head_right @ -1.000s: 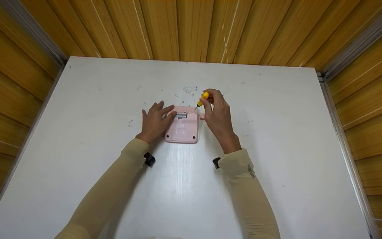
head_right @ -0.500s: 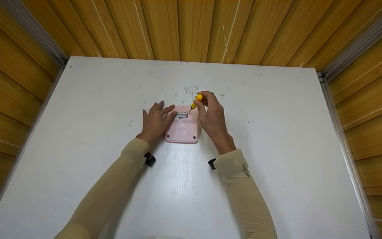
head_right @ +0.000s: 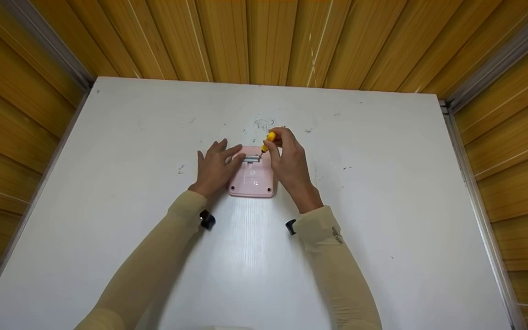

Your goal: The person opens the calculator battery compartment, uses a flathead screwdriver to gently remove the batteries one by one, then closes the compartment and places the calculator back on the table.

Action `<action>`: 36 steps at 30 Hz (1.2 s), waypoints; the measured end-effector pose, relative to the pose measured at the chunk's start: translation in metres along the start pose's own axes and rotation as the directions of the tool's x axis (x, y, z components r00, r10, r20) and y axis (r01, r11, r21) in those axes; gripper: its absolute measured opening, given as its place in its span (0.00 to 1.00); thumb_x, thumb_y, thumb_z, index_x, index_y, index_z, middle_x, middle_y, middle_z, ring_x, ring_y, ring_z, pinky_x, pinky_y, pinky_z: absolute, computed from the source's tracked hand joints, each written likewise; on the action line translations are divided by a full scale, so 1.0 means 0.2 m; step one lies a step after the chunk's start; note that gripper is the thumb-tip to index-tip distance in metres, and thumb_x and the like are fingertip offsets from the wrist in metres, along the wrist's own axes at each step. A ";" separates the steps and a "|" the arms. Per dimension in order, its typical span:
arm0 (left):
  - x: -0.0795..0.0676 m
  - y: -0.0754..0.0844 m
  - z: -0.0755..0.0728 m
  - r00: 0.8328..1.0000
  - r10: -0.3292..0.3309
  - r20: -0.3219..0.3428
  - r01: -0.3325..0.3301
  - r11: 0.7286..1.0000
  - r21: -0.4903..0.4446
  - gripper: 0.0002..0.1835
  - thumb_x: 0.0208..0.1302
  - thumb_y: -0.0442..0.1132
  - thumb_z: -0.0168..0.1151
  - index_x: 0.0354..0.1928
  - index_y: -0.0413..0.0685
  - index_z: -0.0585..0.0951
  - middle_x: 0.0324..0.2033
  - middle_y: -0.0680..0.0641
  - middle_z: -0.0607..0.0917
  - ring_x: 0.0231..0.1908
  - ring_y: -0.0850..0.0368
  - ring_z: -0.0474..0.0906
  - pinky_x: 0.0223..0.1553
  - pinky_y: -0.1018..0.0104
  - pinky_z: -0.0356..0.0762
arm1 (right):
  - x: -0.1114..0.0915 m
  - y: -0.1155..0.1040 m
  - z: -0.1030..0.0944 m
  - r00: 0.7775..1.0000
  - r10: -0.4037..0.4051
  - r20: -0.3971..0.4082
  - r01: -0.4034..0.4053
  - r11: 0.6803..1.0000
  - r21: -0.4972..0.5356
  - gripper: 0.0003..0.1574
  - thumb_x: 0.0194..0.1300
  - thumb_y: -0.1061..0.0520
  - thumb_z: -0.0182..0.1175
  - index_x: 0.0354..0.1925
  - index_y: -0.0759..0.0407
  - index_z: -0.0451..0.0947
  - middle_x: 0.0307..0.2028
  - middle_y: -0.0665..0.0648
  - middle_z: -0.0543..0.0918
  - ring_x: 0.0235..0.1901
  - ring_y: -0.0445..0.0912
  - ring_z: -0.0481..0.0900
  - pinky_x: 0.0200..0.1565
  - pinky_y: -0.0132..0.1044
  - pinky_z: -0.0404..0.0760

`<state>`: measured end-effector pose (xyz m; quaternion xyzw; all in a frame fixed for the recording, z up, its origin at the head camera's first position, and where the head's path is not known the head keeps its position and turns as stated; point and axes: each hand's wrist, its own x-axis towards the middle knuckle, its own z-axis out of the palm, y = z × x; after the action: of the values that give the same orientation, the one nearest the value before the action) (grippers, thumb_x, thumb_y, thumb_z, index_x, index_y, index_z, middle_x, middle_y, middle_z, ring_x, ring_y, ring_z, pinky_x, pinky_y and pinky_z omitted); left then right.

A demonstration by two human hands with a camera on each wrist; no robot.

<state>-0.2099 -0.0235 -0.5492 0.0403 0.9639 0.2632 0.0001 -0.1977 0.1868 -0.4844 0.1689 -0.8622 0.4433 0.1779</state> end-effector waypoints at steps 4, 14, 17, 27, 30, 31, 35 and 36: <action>0.00 0.00 0.00 1.000 -0.001 0.006 0.001 1.000 -0.011 0.30 0.81 0.66 0.48 0.74 0.63 0.78 0.78 0.41 0.67 0.80 0.39 0.55 0.74 0.24 0.42 | 0.00 0.00 0.01 1.000 -0.030 0.004 0.030 1.000 -0.007 0.19 0.76 0.64 0.63 0.60 0.71 0.74 0.49 0.64 0.84 0.48 0.51 0.86 0.56 0.39 0.84; 0.00 -0.01 0.02 1.000 -0.015 -0.003 0.015 1.000 -0.017 0.32 0.80 0.68 0.47 0.74 0.63 0.79 0.78 0.41 0.68 0.80 0.39 0.55 0.74 0.25 0.41 | 0.00 0.00 0.02 0.999 -0.049 0.017 0.049 0.999 -0.010 0.19 0.76 0.66 0.64 0.60 0.70 0.74 0.50 0.64 0.84 0.49 0.52 0.86 0.58 0.42 0.84; 0.00 -0.01 0.02 1.000 -0.014 -0.003 0.014 1.000 -0.014 0.31 0.80 0.68 0.48 0.73 0.63 0.79 0.78 0.41 0.68 0.80 0.39 0.55 0.74 0.25 0.41 | 0.01 0.01 0.02 0.999 -0.050 0.018 0.050 0.999 -0.008 0.18 0.76 0.66 0.63 0.60 0.70 0.74 0.50 0.64 0.84 0.49 0.51 0.86 0.57 0.42 0.84; 0.00 0.01 0.01 1.000 -0.025 0.016 0.025 1.000 -0.003 0.31 0.80 0.68 0.47 0.74 0.65 0.79 0.79 0.42 0.67 0.80 0.40 0.54 0.75 0.26 0.42 | 0.00 0.04 -0.01 1.000 -0.007 0.013 0.007 1.000 0.028 0.19 0.76 0.64 0.62 0.61 0.69 0.73 0.51 0.63 0.84 0.49 0.50 0.85 0.57 0.40 0.84; 0.01 0.01 0.01 1.000 -0.027 0.012 0.027 1.000 0.001 0.31 0.79 0.69 0.47 0.74 0.66 0.79 0.78 0.42 0.67 0.80 0.40 0.55 0.75 0.26 0.42 | -0.01 0.06 -0.01 1.000 0.010 -0.005 -0.009 0.999 0.039 0.18 0.76 0.63 0.62 0.60 0.69 0.73 0.51 0.63 0.85 0.50 0.50 0.86 0.58 0.40 0.84; 0.01 0.01 0.01 1.000 -0.028 0.009 0.028 1.000 0.003 0.31 0.79 0.69 0.47 0.74 0.66 0.79 0.78 0.42 0.67 0.80 0.40 0.55 0.75 0.27 0.42 | -0.01 0.07 -0.01 1.000 0.013 -0.011 -0.013 0.999 0.042 0.18 0.76 0.63 0.62 0.60 0.69 0.73 0.51 0.63 0.85 0.50 0.50 0.86 0.58 0.40 0.83; 0.01 0.00 0.01 1.000 -0.028 0.002 0.028 1.000 -0.005 0.31 0.79 0.69 0.48 0.74 0.65 0.79 0.78 0.42 0.67 0.80 0.40 0.55 0.76 0.27 0.41 | -0.03 0.09 -0.02 0.999 0.042 -0.024 -0.040 0.996 0.082 0.18 0.76 0.63 0.62 0.60 0.68 0.73 0.53 0.62 0.84 0.52 0.51 0.86 0.61 0.39 0.82; 0.01 0.00 0.01 1.000 -0.027 0.003 0.027 1.000 -0.010 0.31 0.79 0.69 0.48 0.74 0.65 0.79 0.78 0.42 0.67 0.80 0.40 0.54 0.76 0.27 0.41 | -0.03 0.10 -0.02 0.998 0.048 -0.029 -0.045 0.995 0.092 0.19 0.76 0.63 0.62 0.60 0.67 0.73 0.53 0.62 0.84 0.52 0.50 0.86 0.60 0.38 0.81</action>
<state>-0.2108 -0.0215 -0.5512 0.0276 0.9631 0.2677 0.0053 -0.2007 0.2021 -0.4988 0.1496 -0.8419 0.4887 0.1730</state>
